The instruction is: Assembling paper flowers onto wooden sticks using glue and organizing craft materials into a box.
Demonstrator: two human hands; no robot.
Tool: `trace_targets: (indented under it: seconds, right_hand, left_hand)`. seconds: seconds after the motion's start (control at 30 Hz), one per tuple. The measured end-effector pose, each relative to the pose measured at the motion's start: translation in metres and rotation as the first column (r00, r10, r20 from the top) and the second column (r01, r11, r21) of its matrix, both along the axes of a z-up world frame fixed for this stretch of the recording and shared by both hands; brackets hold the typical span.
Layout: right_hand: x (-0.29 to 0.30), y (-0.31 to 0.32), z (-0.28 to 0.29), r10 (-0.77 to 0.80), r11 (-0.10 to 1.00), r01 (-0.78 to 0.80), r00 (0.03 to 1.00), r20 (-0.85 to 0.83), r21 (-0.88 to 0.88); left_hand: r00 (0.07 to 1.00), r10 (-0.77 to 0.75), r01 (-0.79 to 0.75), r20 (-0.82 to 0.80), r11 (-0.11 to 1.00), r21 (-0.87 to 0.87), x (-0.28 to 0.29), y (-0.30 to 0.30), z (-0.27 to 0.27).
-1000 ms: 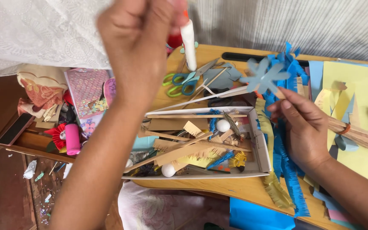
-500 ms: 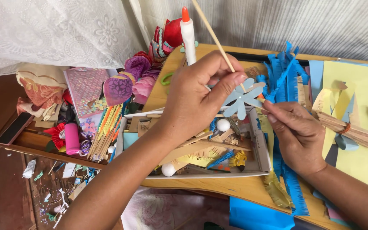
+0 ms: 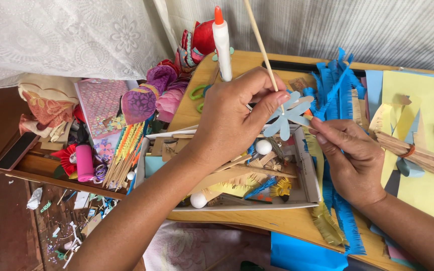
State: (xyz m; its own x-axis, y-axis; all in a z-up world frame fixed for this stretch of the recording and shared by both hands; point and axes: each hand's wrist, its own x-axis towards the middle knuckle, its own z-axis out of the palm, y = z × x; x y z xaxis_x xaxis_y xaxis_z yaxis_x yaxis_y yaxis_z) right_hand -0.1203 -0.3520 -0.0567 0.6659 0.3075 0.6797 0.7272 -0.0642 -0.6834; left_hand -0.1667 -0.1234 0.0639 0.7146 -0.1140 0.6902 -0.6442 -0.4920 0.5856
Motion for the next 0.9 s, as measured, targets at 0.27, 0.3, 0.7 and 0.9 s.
trace_targets:
  seconds: [0.27, 0.3, 0.7, 0.9]
  right_hand:
    - [-0.001, 0.001, 0.002, -0.003, 1.0, 0.003, 1.0, -0.007, -0.004]
    - [-0.001, 0.001, 0.003, -0.005, 1.0, 0.005, 1.0, -0.004, -0.011]
    - [-0.003, 0.0, 0.004, 0.011, 0.999, -0.012, 1.0, -0.019, -0.031]
    - [-0.005, 0.0, -0.003, 0.041, 0.996, -0.032, 0.993, -0.113, 0.083]
  left_hand:
    - [1.0, 0.005, -0.004, -0.007, 0.999, 0.036, 0.0, 0.001, 0.0]
    - [1.0, 0.0, 0.0, 0.003, 0.998, 0.056, 0.0, 0.001, 0.001]
    - [0.997, -0.075, 0.073, -0.012, 0.987, -0.142, -0.004, 0.006, -0.002]
    - [0.908, -0.388, 0.26, -0.159, 0.818, -0.513, -0.024, 0.018, -0.016]
